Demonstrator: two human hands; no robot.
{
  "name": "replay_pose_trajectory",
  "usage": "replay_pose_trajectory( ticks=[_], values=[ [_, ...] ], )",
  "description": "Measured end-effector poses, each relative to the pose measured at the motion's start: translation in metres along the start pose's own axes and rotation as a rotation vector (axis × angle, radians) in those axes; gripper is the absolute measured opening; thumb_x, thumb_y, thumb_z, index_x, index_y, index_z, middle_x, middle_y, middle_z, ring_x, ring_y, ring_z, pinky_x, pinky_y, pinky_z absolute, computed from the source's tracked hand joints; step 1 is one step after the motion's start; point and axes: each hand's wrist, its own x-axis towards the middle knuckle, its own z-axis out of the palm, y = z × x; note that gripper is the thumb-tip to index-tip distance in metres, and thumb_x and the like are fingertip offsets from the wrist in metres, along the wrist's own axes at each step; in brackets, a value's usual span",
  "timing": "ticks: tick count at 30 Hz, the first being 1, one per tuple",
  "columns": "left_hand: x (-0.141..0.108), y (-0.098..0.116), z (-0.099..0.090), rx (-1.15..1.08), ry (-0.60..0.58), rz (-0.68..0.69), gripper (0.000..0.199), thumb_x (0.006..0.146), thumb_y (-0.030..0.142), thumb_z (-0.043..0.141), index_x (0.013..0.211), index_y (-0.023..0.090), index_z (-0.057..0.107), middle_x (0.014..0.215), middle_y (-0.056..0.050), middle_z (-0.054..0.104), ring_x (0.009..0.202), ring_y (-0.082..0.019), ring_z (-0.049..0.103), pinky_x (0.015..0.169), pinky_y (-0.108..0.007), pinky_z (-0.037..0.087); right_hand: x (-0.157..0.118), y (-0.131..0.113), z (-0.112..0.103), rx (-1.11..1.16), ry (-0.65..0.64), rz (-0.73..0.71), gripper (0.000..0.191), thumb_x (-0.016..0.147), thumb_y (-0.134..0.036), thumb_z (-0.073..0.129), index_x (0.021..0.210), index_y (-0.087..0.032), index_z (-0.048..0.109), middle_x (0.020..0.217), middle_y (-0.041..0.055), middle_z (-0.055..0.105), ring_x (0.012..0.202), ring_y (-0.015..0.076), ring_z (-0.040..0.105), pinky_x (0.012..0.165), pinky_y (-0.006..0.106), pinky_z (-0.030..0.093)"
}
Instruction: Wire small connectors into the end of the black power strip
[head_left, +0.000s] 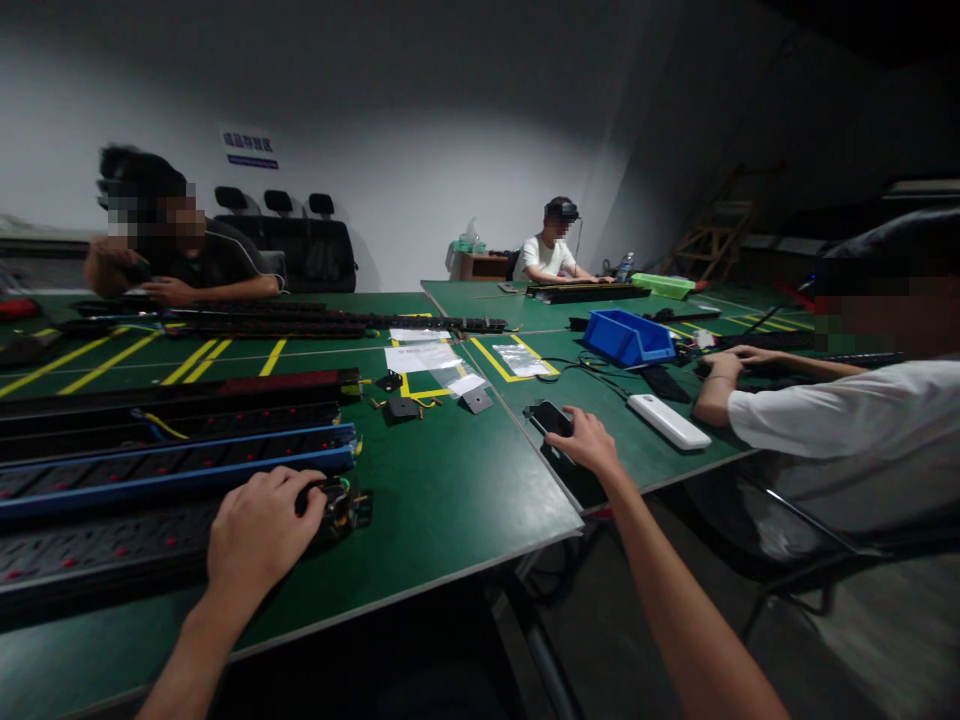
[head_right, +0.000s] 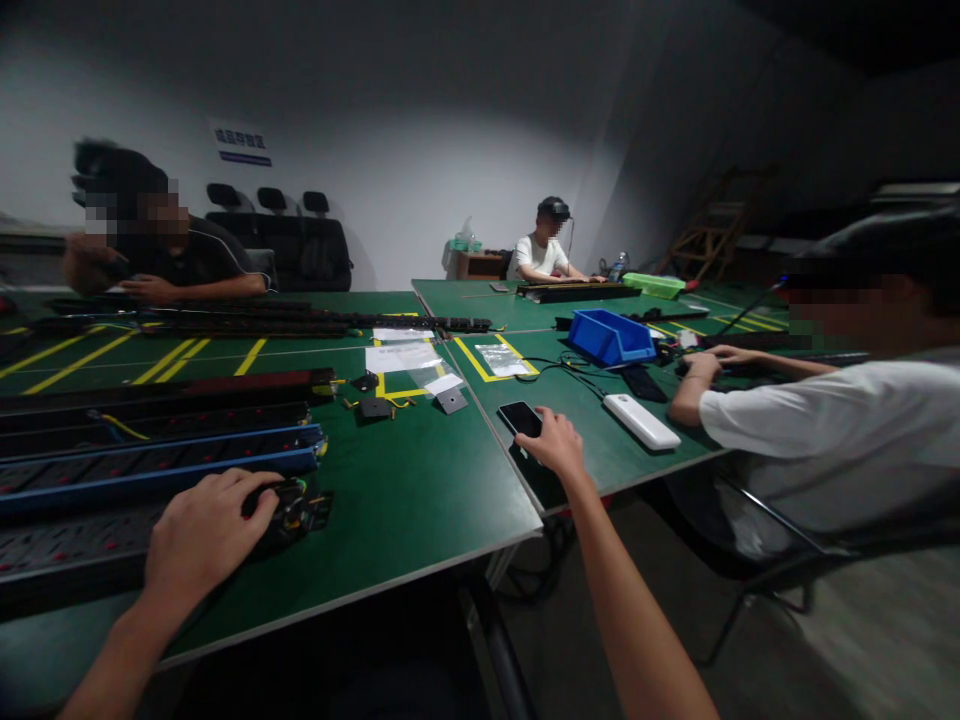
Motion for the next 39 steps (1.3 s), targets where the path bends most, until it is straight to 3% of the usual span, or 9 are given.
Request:
replay_pose_trajectory(
  ticks=[2, 6, 9, 13, 18, 23, 27, 32, 39],
  values=[
    [0.000, 0.000, 0.001, -0.003, 0.015, 0.004, 0.038, 0.091, 0.034, 0.042, 0.104, 0.023, 0.075, 0.100, -0.007, 0.072, 0.092, -0.028, 0.062, 0.078, -0.040, 0.041, -0.005, -0.011, -0.001, -0.032, 0.041, -0.019, 0.071, 0.079, -0.050, 0.062, 0.142, -0.021, 0.046, 0.128, 0.0161, 0.056, 0.121, 0.0326, 0.051, 0.096, 0.042, 0.039],
    [-0.001, 0.000, 0.001, -0.007, 0.046, 0.009, 0.035, 0.091, 0.033, 0.044, 0.102, 0.023, 0.075, 0.097, -0.006, 0.072, 0.090, -0.027, 0.062, 0.078, -0.040, 0.041, -0.016, -0.052, -0.001, -0.018, 0.138, -0.188, 0.060, 0.084, -0.045, 0.057, 0.139, -0.023, 0.048, 0.129, 0.0142, 0.055, 0.123, 0.0313, 0.048, 0.103, 0.044, 0.032],
    [-0.002, 0.000, 0.001, -0.007, 0.067, 0.008, 0.033, 0.090, 0.032, 0.046, 0.101, 0.023, 0.075, 0.096, -0.006, 0.072, 0.090, -0.026, 0.062, 0.079, -0.039, 0.041, -0.021, -0.093, -0.003, 0.033, 0.121, -0.316, 0.055, 0.086, -0.041, 0.055, 0.138, -0.024, 0.049, 0.129, 0.0127, 0.056, 0.122, 0.0292, 0.048, 0.101, 0.040, 0.033],
    [-0.003, 0.001, 0.002, -0.018, 0.086, 0.011, 0.030, 0.090, 0.031, 0.047, 0.099, 0.025, 0.075, 0.094, -0.005, 0.071, 0.090, -0.026, 0.062, 0.079, -0.039, 0.041, -0.018, -0.145, -0.007, 0.043, 0.007, -0.425, 0.051, 0.087, -0.041, 0.056, 0.135, -0.024, 0.051, 0.126, 0.0121, 0.059, 0.119, 0.0286, 0.051, 0.097, 0.039, 0.038],
    [-0.005, 0.002, 0.003, -0.062, 0.158, 0.022, 0.026, 0.089, 0.027, 0.050, 0.100, 0.023, 0.074, 0.092, -0.005, 0.071, 0.089, -0.026, 0.061, 0.080, -0.039, 0.042, -0.003, -0.187, -0.003, 0.065, 0.015, -0.462, 0.045, 0.089, -0.040, 0.055, 0.131, -0.023, 0.055, 0.125, 0.0125, 0.060, 0.116, 0.0296, 0.052, 0.094, 0.040, 0.040],
    [-0.017, 0.003, 0.003, -0.156, 0.399, 0.056, 0.023, 0.090, 0.025, 0.054, 0.107, 0.021, 0.069, 0.099, -0.007, 0.066, 0.094, -0.024, 0.060, 0.085, -0.039, 0.042, 0.012, -0.186, 0.022, 0.098, 0.165, -0.313, 0.043, 0.092, -0.033, 0.050, 0.133, -0.020, 0.054, 0.128, 0.0156, 0.056, 0.119, 0.0298, 0.049, 0.095, 0.040, 0.040],
    [-0.039, 0.006, 0.004, -0.268, 0.544, 0.095, 0.005, 0.088, 0.020, 0.058, 0.084, 0.018, 0.061, 0.081, -0.004, 0.055, 0.078, -0.019, 0.055, 0.076, -0.034, 0.044, 0.025, -0.167, 0.037, 0.117, 0.167, -0.256, 0.044, 0.093, -0.034, 0.048, 0.133, -0.018, 0.054, 0.129, 0.0167, 0.055, 0.121, 0.0305, 0.049, 0.095, 0.039, 0.040],
    [-0.054, 0.013, 0.008, -0.340, 0.554, 0.154, 0.021, 0.085, 0.016, 0.063, 0.075, 0.020, 0.046, 0.073, 0.002, 0.044, 0.066, -0.012, 0.047, 0.062, -0.025, 0.041, 0.029, -0.161, 0.045, 0.079, 0.061, -0.233, 0.050, 0.093, -0.041, 0.049, 0.136, -0.015, 0.051, 0.129, 0.0198, 0.056, 0.118, 0.0328, 0.052, 0.093, 0.041, 0.043],
    [-0.055, 0.014, 0.014, -0.261, 0.420, 0.269, 0.036, 0.089, 0.011, 0.053, 0.058, 0.020, 0.036, 0.057, 0.005, 0.035, 0.051, -0.009, 0.036, 0.053, -0.026, 0.029, 0.017, -0.171, 0.047, 0.032, -0.021, -0.223, 0.054, 0.090, -0.042, 0.053, 0.138, -0.018, 0.047, 0.131, 0.0194, 0.054, 0.120, 0.0336, 0.052, 0.094, 0.042, 0.042]
  ],
)
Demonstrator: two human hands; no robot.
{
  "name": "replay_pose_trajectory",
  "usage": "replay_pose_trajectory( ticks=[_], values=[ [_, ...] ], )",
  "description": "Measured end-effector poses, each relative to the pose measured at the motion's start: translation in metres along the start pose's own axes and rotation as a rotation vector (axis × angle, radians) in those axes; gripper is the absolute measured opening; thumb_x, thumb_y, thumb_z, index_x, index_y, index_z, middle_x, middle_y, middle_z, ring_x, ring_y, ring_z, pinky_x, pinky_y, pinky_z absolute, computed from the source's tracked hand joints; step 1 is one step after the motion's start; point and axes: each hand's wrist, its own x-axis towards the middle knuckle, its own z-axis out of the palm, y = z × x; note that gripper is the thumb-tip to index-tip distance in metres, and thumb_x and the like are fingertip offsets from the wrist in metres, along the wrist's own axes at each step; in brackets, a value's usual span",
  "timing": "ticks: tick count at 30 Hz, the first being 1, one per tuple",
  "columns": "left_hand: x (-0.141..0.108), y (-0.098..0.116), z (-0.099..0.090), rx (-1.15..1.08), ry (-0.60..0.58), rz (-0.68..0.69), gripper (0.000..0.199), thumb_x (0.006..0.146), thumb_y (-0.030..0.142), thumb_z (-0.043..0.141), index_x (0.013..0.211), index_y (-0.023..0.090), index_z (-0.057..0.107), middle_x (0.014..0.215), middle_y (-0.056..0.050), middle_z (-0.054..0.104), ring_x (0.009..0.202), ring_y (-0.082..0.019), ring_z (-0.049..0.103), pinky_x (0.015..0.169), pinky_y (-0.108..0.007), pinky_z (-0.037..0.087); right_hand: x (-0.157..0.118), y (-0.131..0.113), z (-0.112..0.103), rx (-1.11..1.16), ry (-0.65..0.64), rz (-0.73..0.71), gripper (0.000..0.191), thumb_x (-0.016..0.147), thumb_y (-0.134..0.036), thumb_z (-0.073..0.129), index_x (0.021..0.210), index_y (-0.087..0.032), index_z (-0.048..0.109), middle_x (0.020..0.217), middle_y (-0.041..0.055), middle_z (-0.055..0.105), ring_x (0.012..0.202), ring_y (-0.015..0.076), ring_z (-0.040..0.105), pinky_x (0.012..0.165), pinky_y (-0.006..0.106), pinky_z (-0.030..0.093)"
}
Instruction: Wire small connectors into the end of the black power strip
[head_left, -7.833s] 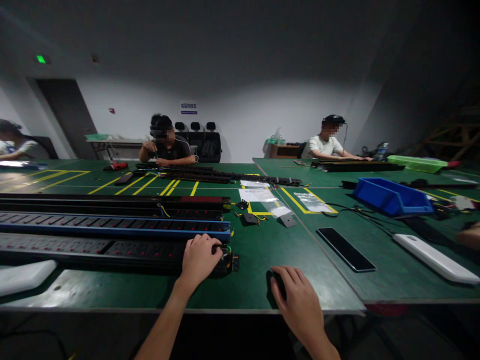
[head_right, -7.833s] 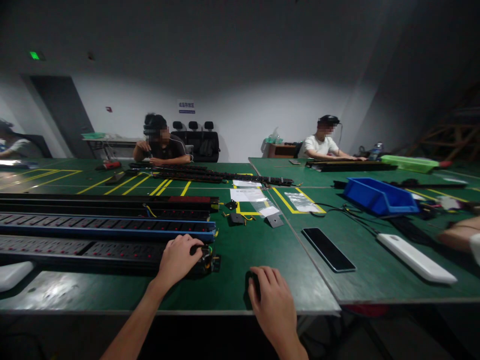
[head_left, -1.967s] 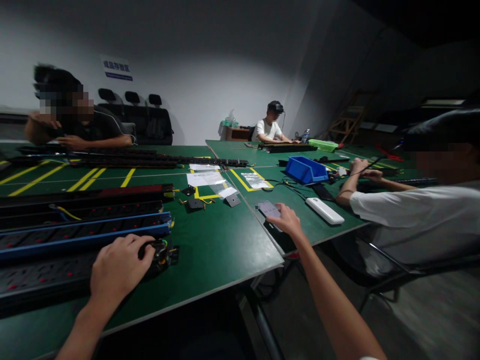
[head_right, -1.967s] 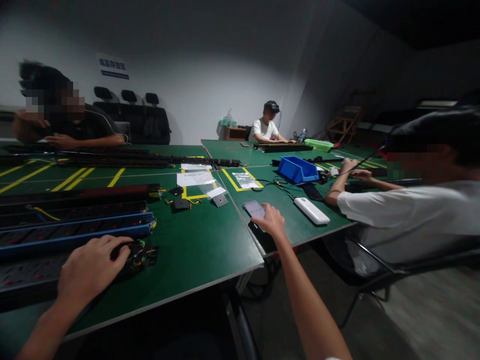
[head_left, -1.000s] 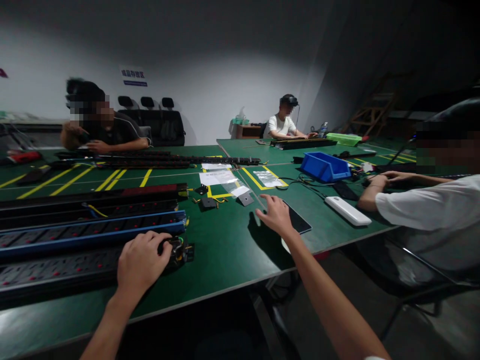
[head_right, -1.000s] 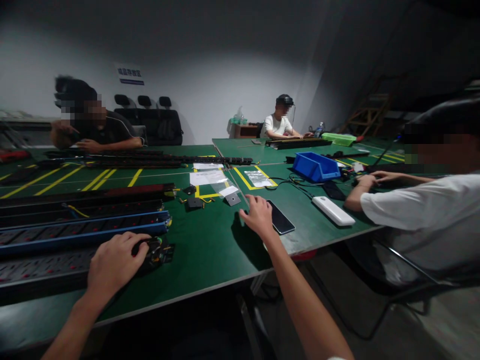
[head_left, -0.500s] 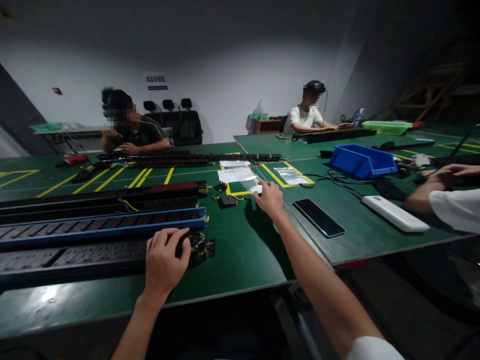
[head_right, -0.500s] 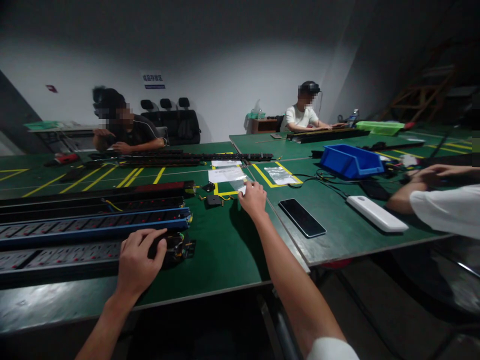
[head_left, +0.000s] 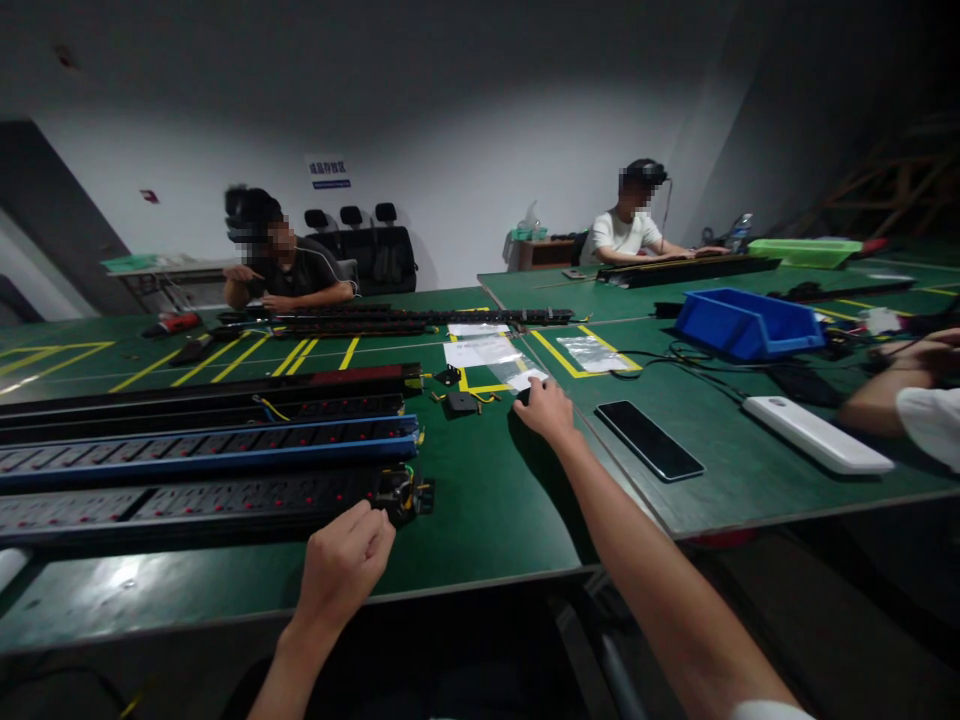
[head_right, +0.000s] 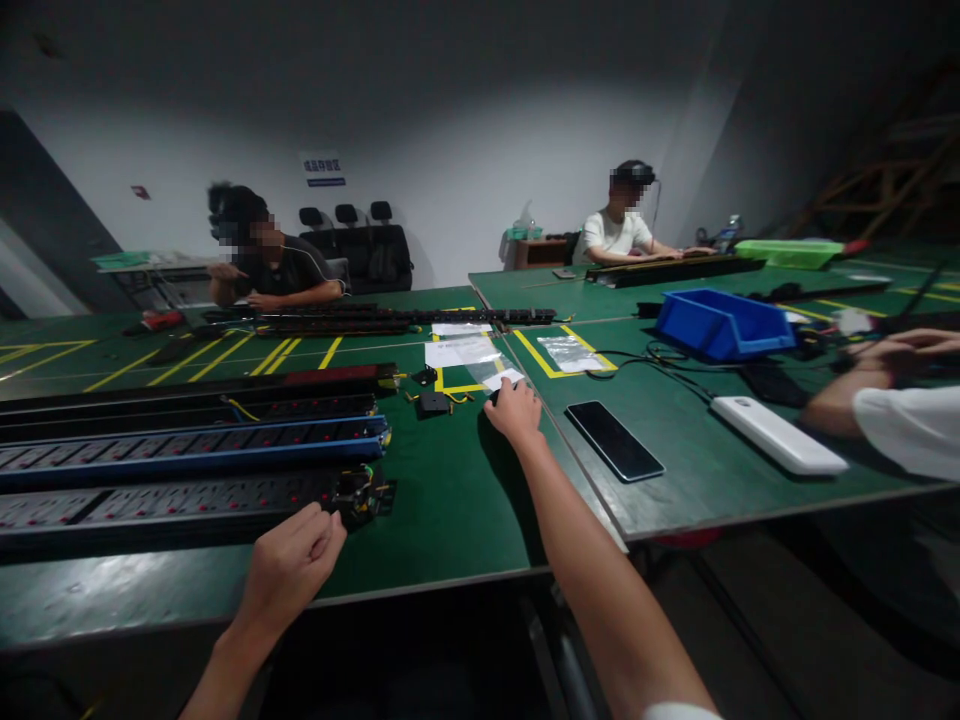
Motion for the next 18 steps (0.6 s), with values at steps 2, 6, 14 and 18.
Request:
replay_pose_trajectory(
  ticks=[2, 6, 14, 18],
  values=[
    [-0.0030, -0.0003, 0.0001, 0.001, -0.025, 0.009, 0.037, 0.088, 0.011, 0.052, 0.056, 0.019, 0.037, 0.055, 0.005, 0.035, 0.051, -0.008, 0.036, 0.053, -0.026, 0.028, -0.0013, -0.0009, -0.0008, -0.008, -0.005, 0.001, 0.053, 0.090, -0.041, 0.052, 0.138, -0.018, 0.047, 0.131, 0.0194, 0.053, 0.121, 0.0334, 0.052, 0.094, 0.043, 0.042],
    [-0.0051, -0.0002, 0.0006, 0.065, -0.069, -0.024, 0.036, 0.088, 0.010, 0.047, 0.054, 0.018, 0.038, 0.055, 0.005, 0.037, 0.049, -0.008, 0.037, 0.055, -0.026, 0.029, -0.0027, -0.0019, -0.0022, -0.014, -0.009, -0.003, 0.053, 0.090, -0.040, 0.051, 0.137, -0.017, 0.048, 0.131, 0.0198, 0.053, 0.120, 0.0334, 0.052, 0.095, 0.043, 0.041],
    [-0.0082, -0.0016, 0.0033, 0.157, -0.117, -0.020, 0.033, 0.086, 0.013, 0.045, 0.054, 0.018, 0.040, 0.052, 0.005, 0.039, 0.045, -0.006, 0.037, 0.052, -0.026, 0.026, -0.0028, -0.0045, -0.0011, -0.018, -0.027, -0.016, 0.051, 0.092, -0.036, 0.049, 0.139, -0.018, 0.048, 0.133, 0.0196, 0.052, 0.121, 0.0322, 0.052, 0.095, 0.043, 0.040],
    [-0.0095, -0.0026, 0.0035, 0.125, -0.150, -0.009, 0.031, 0.083, 0.011, 0.045, 0.053, 0.018, 0.037, 0.049, 0.006, 0.039, 0.043, -0.006, 0.037, 0.052, -0.026, 0.025, -0.0018, -0.0038, -0.0013, -0.013, -0.037, -0.017, 0.052, 0.091, -0.036, 0.049, 0.139, -0.017, 0.048, 0.134, 0.0199, 0.052, 0.121, 0.0323, 0.052, 0.095, 0.043, 0.040]
  ],
)
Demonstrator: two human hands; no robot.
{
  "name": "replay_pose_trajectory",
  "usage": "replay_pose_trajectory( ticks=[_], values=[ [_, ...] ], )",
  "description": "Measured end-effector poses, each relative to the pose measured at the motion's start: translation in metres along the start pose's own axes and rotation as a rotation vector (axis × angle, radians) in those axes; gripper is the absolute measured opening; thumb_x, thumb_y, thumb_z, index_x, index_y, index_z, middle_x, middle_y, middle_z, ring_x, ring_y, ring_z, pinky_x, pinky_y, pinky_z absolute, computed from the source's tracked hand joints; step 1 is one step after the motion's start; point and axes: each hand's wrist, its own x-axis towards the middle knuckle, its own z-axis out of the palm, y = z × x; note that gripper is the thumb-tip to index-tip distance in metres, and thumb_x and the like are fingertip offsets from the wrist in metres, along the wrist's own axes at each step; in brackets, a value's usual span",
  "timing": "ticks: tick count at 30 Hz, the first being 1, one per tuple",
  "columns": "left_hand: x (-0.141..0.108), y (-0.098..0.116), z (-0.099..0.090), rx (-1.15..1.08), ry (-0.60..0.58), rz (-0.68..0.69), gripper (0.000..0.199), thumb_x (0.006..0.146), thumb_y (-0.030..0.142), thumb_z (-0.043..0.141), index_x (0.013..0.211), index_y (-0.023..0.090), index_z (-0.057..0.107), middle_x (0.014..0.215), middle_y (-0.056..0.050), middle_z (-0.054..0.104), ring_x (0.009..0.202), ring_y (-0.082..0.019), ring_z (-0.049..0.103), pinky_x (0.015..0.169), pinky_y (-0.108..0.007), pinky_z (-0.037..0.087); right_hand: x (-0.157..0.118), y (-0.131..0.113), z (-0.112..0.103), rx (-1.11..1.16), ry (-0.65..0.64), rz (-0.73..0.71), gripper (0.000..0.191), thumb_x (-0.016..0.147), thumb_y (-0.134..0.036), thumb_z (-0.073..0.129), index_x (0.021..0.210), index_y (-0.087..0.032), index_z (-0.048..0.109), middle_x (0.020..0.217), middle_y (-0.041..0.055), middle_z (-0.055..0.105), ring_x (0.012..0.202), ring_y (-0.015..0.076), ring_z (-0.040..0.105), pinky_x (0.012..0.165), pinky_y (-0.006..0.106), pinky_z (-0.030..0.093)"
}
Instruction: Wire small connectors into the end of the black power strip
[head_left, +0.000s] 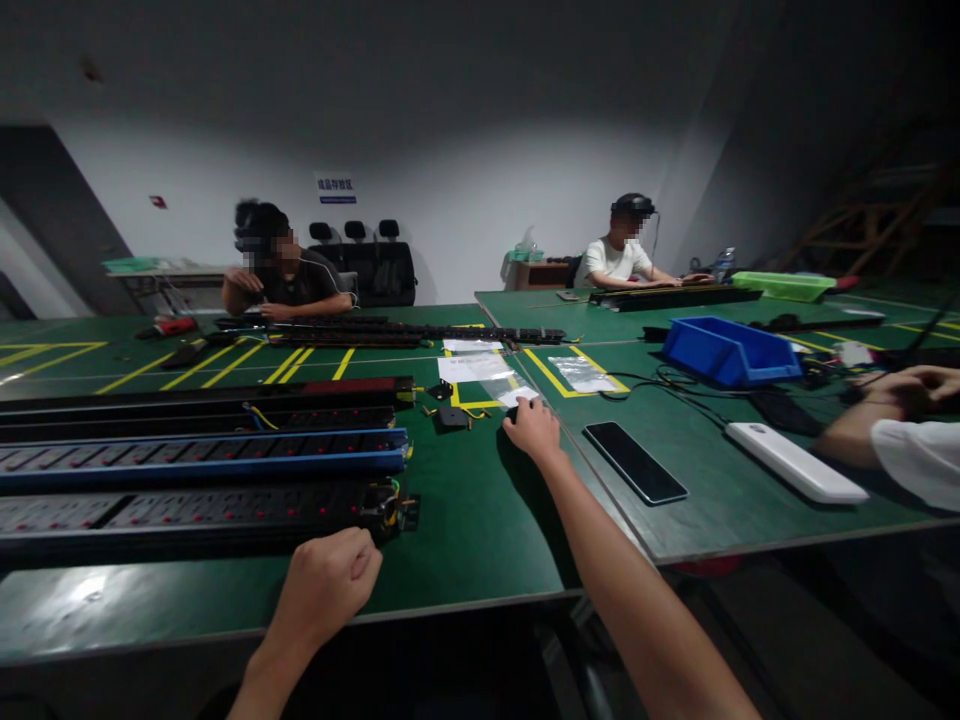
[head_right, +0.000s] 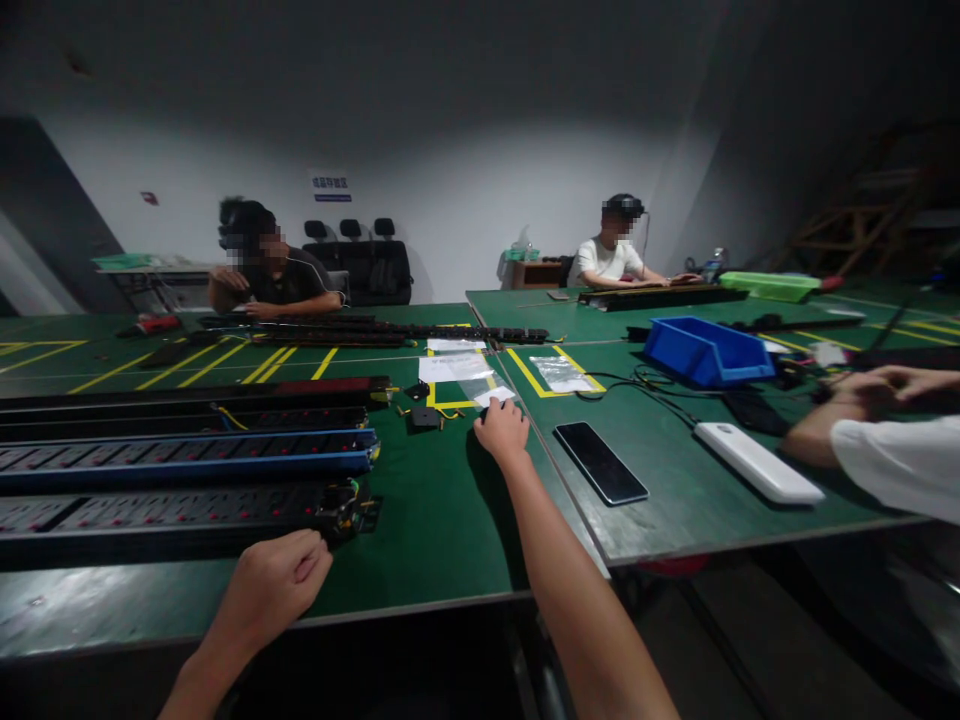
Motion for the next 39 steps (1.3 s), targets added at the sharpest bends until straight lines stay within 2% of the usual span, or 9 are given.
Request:
replay_pose_trajectory(
  ticks=[12, 24, 39],
  values=[
    [0.0016, 0.0009, -0.0007, -0.068, -0.146, -0.077, 0.028, 0.081, 0.009, 0.042, 0.056, 0.019, 0.034, 0.051, 0.005, 0.044, 0.047, -0.008, 0.042, 0.054, -0.028, 0.024, -0.0048, -0.0006, -0.0009, -0.013, 0.029, -0.017, 0.051, 0.090, -0.035, 0.050, 0.138, -0.017, 0.050, 0.131, 0.0188, 0.054, 0.118, 0.0330, 0.055, 0.092, 0.042, 0.042],
    [0.0017, 0.0031, -0.0025, -0.014, -0.077, -0.084, 0.029, 0.081, 0.010, 0.043, 0.055, 0.019, 0.035, 0.050, 0.005, 0.043, 0.045, -0.008, 0.040, 0.054, -0.028, 0.024, -0.0026, 0.0012, 0.0010, -0.014, 0.007, -0.030, 0.052, 0.091, -0.037, 0.049, 0.139, -0.018, 0.049, 0.133, 0.0195, 0.053, 0.119, 0.0333, 0.054, 0.093, 0.044, 0.041],
    [0.0009, 0.0029, -0.0024, -0.069, -0.096, -0.071, 0.030, 0.081, 0.009, 0.042, 0.054, 0.019, 0.034, 0.049, 0.005, 0.042, 0.044, -0.008, 0.039, 0.053, -0.028, 0.023, -0.0016, 0.0039, 0.0032, -0.029, 0.011, -0.039, 0.050, 0.092, -0.038, 0.049, 0.138, -0.018, 0.050, 0.133, 0.0192, 0.053, 0.119, 0.0331, 0.054, 0.093, 0.043, 0.042]
  ],
)
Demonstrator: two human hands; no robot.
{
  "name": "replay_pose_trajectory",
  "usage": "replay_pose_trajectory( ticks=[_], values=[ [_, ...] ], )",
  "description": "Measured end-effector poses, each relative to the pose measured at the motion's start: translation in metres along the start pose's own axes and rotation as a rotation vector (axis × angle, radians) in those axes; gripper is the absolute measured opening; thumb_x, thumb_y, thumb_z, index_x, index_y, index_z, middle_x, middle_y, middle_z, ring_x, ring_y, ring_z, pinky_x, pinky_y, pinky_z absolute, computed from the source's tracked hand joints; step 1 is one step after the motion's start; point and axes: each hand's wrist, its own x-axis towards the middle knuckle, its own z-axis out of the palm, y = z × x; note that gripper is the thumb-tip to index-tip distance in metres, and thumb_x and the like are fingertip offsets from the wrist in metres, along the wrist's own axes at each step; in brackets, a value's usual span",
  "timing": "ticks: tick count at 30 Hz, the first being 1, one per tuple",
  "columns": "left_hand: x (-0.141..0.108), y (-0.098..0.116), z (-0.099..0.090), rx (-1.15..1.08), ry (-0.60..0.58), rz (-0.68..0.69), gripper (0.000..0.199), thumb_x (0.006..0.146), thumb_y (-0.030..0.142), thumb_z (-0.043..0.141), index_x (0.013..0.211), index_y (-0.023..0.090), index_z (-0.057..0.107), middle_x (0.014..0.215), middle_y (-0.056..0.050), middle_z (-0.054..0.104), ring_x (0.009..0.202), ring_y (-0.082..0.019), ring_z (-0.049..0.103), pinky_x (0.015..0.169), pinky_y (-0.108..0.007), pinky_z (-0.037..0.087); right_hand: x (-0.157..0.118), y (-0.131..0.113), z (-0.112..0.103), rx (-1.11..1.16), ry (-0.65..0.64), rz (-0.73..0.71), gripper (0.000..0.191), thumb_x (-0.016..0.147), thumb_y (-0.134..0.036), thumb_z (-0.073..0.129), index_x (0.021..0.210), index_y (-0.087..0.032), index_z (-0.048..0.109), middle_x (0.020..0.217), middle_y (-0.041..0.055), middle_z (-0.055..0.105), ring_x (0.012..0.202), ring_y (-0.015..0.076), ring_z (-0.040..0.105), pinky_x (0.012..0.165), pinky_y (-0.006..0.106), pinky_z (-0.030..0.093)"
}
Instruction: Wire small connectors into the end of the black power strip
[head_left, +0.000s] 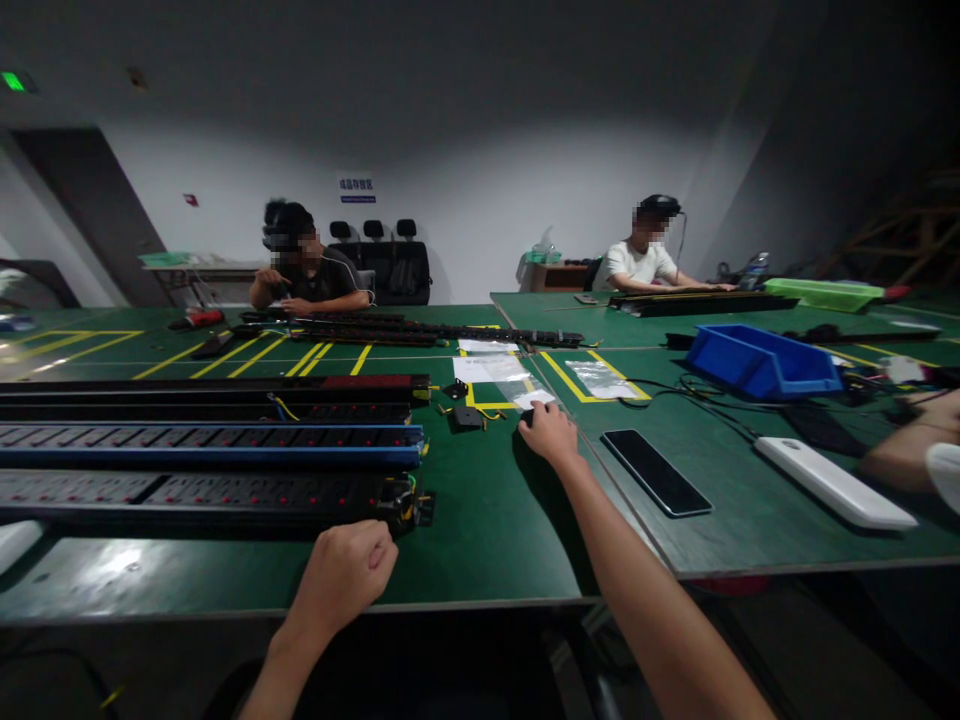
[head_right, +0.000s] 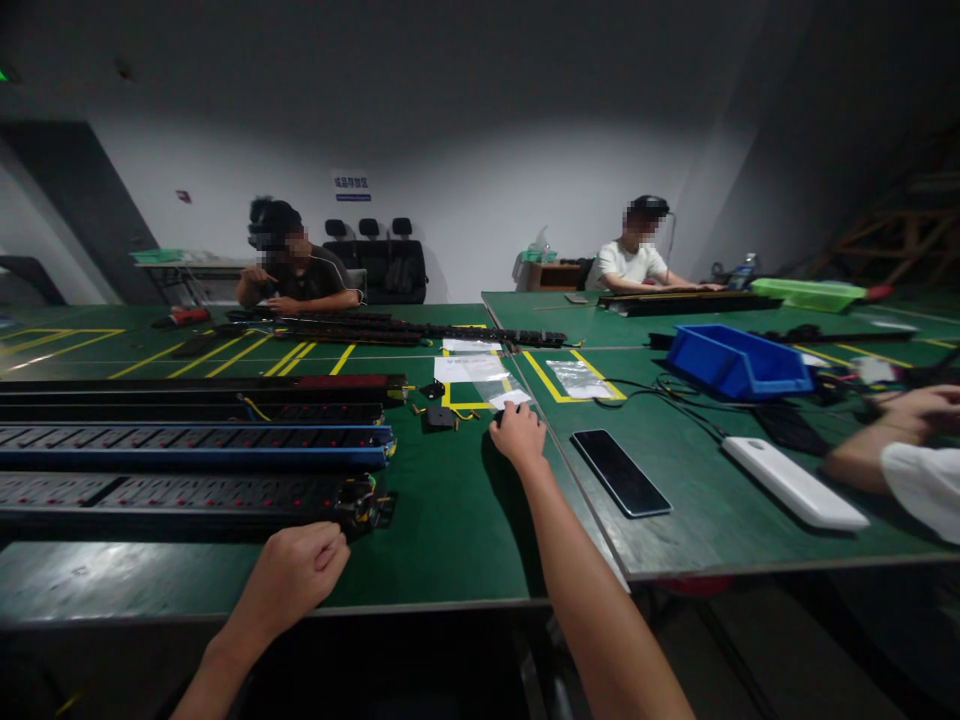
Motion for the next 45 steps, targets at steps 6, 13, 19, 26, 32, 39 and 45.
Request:
replay_pose_trajectory(
  ticks=[6, 13, 19, 26, 32, 39, 45],
  values=[
    [-0.0017, -0.0008, 0.0015, -0.001, -0.014, -0.013, 0.029, 0.081, 0.010, 0.042, 0.055, 0.019, 0.032, 0.049, 0.005, 0.043, 0.045, -0.008, 0.041, 0.054, -0.029, 0.023, 0.0006, 0.0004, 0.0004, -0.003, -0.001, -0.008, 0.051, 0.091, -0.037, 0.049, 0.138, -0.017, 0.051, 0.133, 0.0192, 0.053, 0.119, 0.0332, 0.054, 0.094, 0.043, 0.042],
    [-0.0013, -0.0009, 0.0016, -0.013, -0.055, -0.040, 0.029, 0.082, 0.010, 0.042, 0.056, 0.019, 0.032, 0.051, 0.005, 0.044, 0.047, -0.008, 0.043, 0.055, -0.029, 0.024, 0.0007, 0.0004, 0.0001, -0.007, -0.014, -0.008, 0.051, 0.092, -0.037, 0.049, 0.139, -0.019, 0.050, 0.134, 0.0192, 0.052, 0.119, 0.0331, 0.054, 0.094, 0.044, 0.042],
    [-0.0011, -0.0011, 0.0022, -0.014, -0.059, -0.046, 0.028, 0.081, 0.010, 0.041, 0.056, 0.019, 0.031, 0.050, 0.005, 0.044, 0.047, -0.008, 0.042, 0.055, -0.029, 0.023, 0.0003, -0.0005, -0.0009, -0.014, -0.021, -0.008, 0.050, 0.092, -0.038, 0.049, 0.139, -0.020, 0.050, 0.133, 0.0178, 0.053, 0.119, 0.0324, 0.054, 0.095, 0.043, 0.042],
    [-0.0024, -0.0019, 0.0038, -0.023, -0.055, -0.056, 0.028, 0.081, 0.011, 0.042, 0.056, 0.019, 0.030, 0.050, 0.004, 0.043, 0.046, -0.008, 0.040, 0.055, -0.029, 0.022, 0.0001, -0.0006, -0.0018, -0.018, -0.032, -0.009, 0.050, 0.093, -0.039, 0.047, 0.139, -0.020, 0.049, 0.134, 0.0185, 0.052, 0.120, 0.0325, 0.053, 0.095, 0.043, 0.042],
    [-0.0016, -0.0019, 0.0033, -0.032, -0.063, -0.057, 0.029, 0.081, 0.011, 0.043, 0.056, 0.019, 0.030, 0.050, 0.004, 0.044, 0.047, -0.008, 0.040, 0.056, -0.029, 0.022, 0.0008, -0.0002, -0.0009, -0.017, -0.033, -0.006, 0.050, 0.092, -0.039, 0.047, 0.138, -0.019, 0.050, 0.134, 0.0185, 0.052, 0.120, 0.0330, 0.053, 0.095, 0.044, 0.042],
    [-0.0014, -0.0008, 0.0032, -0.044, -0.067, -0.070, 0.029, 0.081, 0.011, 0.043, 0.056, 0.019, 0.031, 0.050, 0.004, 0.045, 0.047, -0.008, 0.042, 0.056, -0.029, 0.022, 0.0012, -0.0003, -0.0007, -0.022, -0.040, -0.004, 0.050, 0.093, -0.039, 0.047, 0.138, -0.019, 0.050, 0.134, 0.0186, 0.052, 0.120, 0.0323, 0.054, 0.095, 0.043, 0.042],
    [-0.0025, -0.0020, 0.0036, -0.039, -0.066, -0.068, 0.028, 0.081, 0.010, 0.043, 0.056, 0.019, 0.031, 0.050, 0.004, 0.045, 0.047, -0.008, 0.042, 0.056, -0.029, 0.022, 0.0010, -0.0004, -0.0011, -0.020, -0.040, -0.007, 0.050, 0.093, -0.040, 0.047, 0.138, -0.020, 0.050, 0.133, 0.0182, 0.052, 0.120, 0.0323, 0.054, 0.096, 0.043, 0.042]
  ],
)
